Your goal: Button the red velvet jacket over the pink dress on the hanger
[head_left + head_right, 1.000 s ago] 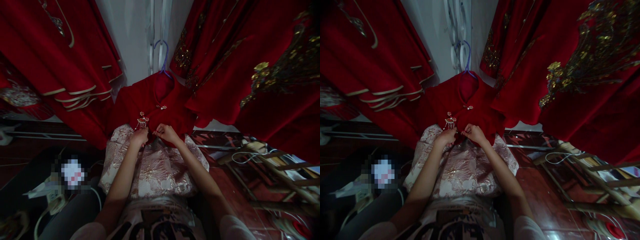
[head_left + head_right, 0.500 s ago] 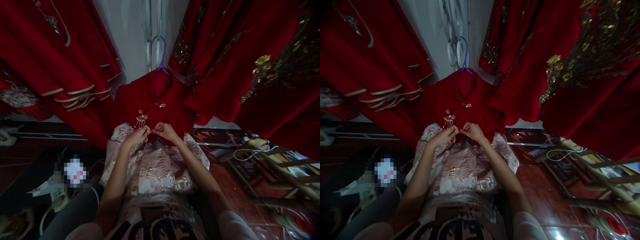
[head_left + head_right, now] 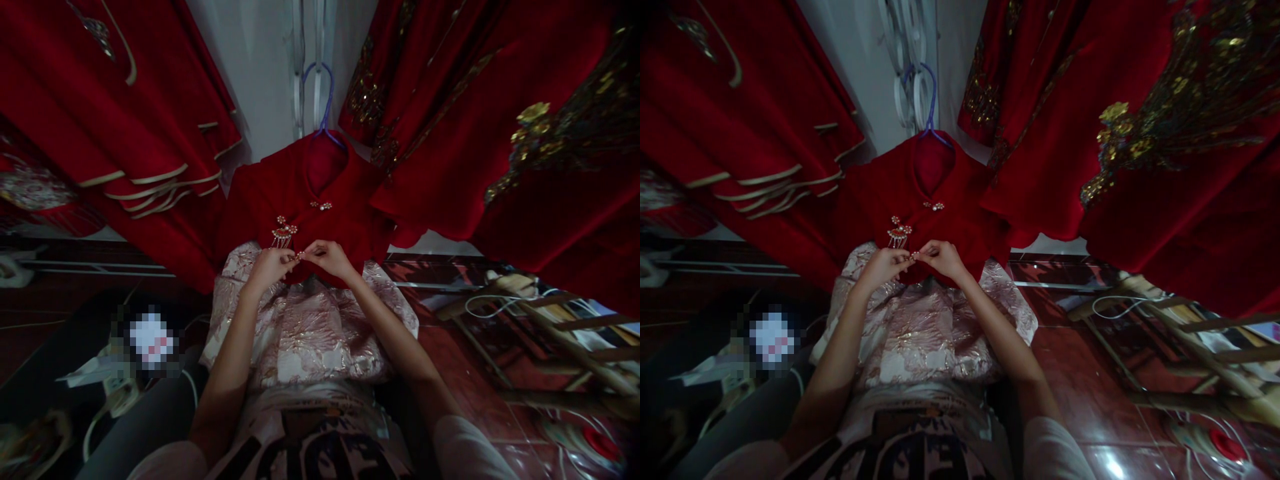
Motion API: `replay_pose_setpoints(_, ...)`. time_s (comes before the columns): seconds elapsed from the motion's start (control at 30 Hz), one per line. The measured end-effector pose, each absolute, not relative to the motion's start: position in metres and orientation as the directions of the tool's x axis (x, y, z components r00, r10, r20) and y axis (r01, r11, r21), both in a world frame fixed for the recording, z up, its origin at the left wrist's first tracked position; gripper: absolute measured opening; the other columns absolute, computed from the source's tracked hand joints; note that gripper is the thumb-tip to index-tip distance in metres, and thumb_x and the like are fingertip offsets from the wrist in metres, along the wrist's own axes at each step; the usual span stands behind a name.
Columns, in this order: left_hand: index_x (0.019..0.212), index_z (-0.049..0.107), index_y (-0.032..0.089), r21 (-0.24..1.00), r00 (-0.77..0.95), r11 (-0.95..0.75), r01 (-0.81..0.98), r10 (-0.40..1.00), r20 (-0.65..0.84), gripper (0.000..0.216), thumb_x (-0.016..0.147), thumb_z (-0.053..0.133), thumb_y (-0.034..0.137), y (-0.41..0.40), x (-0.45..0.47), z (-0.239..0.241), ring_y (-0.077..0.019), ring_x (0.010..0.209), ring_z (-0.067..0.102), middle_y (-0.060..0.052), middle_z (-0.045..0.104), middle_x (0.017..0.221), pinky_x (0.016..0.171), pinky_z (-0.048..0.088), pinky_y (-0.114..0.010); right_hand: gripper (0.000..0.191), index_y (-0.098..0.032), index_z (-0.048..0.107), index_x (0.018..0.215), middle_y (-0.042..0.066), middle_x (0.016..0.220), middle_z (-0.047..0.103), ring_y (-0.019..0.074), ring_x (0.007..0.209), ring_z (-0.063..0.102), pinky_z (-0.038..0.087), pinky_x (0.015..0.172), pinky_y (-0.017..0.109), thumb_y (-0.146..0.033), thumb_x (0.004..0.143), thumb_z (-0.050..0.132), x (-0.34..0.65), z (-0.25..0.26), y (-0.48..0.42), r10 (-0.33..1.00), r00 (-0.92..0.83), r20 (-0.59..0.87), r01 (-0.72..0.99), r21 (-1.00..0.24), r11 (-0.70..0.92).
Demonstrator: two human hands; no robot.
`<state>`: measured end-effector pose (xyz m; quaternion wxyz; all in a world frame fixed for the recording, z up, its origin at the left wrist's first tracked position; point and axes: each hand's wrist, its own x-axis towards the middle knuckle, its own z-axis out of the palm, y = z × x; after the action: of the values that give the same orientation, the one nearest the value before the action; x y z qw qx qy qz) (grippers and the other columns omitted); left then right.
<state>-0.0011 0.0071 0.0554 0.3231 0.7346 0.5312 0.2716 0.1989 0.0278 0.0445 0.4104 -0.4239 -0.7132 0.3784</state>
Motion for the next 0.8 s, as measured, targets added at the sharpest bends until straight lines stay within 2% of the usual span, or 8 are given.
replay_pose_setpoints(0.17, 0.081, 0.073, 0.017, 0.835, 0.212, -0.230, 0.499, 0.967, 0.140, 0.021, 0.074, 0.070, 0.036, 0.013, 0.004, 0.043, -0.0153, 0.062, 0.066, -0.004, 0.072, 0.069, 0.055, 0.046, -0.022, 0.016, -0.017, 0.069, 0.081, 0.004, 0.080, 0.074, 0.0134, 0.072, 0.069, 0.054, 0.069, 0.023, -0.033, 0.078, 0.072, 0.191, 0.049, 0.021, 0.927, -0.231, 0.296, 0.330, -0.872, 0.361)
replay_pose_setpoints(0.33, 0.077, 0.072, 0.013, 0.960, 0.203, -0.129, 0.250, 0.976, 0.078, 0.026, 0.067, 0.075, 0.037, 0.018, 0.007, 0.032, -0.0144, 0.062, 0.065, -0.005, 0.072, 0.070, 0.059, 0.049, -0.023, 0.016, -0.018, 0.067, 0.083, 0.003, 0.079, 0.073, 0.0130, 0.071, 0.068, 0.055, 0.065, 0.023, -0.032, 0.079, 0.071, 0.191, 0.047, 0.020, 0.917, -0.251, 0.310, 0.321, -0.867, 0.380)
replay_pose_setpoints(0.47, 0.078, 0.074, 0.011, 0.993, 0.191, -0.023, 0.113, 0.982, 0.001, 0.032, 0.059, 0.080, 0.036, 0.019, 0.007, 0.033, -0.0151, 0.065, 0.067, -0.007, 0.074, 0.075, 0.067, 0.053, -0.027, 0.012, -0.018, 0.066, 0.083, 0.003, 0.079, 0.073, 0.0131, 0.070, 0.068, 0.054, 0.066, 0.023, -0.029, 0.080, 0.070, 0.192, 0.045, 0.020, 0.913, -0.265, 0.311, 0.348, -0.852, 0.391)
replay_pose_setpoints(0.6, 0.077, 0.075, 0.011, 0.996, 0.145, 0.054, 0.066, 0.987, -0.063, 0.033, 0.053, 0.084, 0.030, 0.018, 0.008, 0.035, -0.0167, 0.068, 0.069, -0.009, 0.075, 0.076, 0.072, 0.056, -0.031, 0.010, -0.019, 0.065, 0.083, 0.002, 0.078, 0.071, 0.0125, 0.068, 0.066, 0.053, 0.064, 0.023, -0.028, 0.080, 0.068, 0.190, 0.045, 0.018, 0.911, -0.258, 0.322, 0.411, -0.816, 0.406)
replay_pose_setpoints(0.7, 0.079, 0.075, 0.011, 0.996, 0.137, 0.062, 0.071, 0.988, -0.071, 0.030, 0.054, 0.084, 0.025, 0.018, 0.007, 0.032, -0.0177, 0.070, 0.070, -0.009, 0.075, 0.077, 0.074, 0.056, -0.032, 0.009, -0.019, 0.064, 0.083, 0.001, 0.077, 0.070, 0.0119, 0.068, 0.065, 0.053, 0.064, 0.022, -0.027, 0.080, 0.067, 0.189, 0.043, 0.018, 0.909, -0.253, 0.331, 0.428, -0.805, 0.412)
replay_pose_setpoints(0.8, 0.083, 0.076, 0.013, 0.988, 0.138, 0.026, 0.155, 0.989, -0.048, 0.026, 0.061, 0.081, 0.026, 0.020, 0.005, 0.027, -0.0177, 0.070, 0.069, -0.009, 0.076, 0.080, 0.072, 0.056, -0.032, 0.009, -0.019, 0.063, 0.083, 0.001, 0.077, 0.070, 0.0115, 0.067, 0.064, 0.052, 0.064, 0.022, -0.026, 0.079, 0.066, 0.188, 0.041, 0.018, 0.908, -0.253, 0.335, 0.428, -0.803, 0.415)
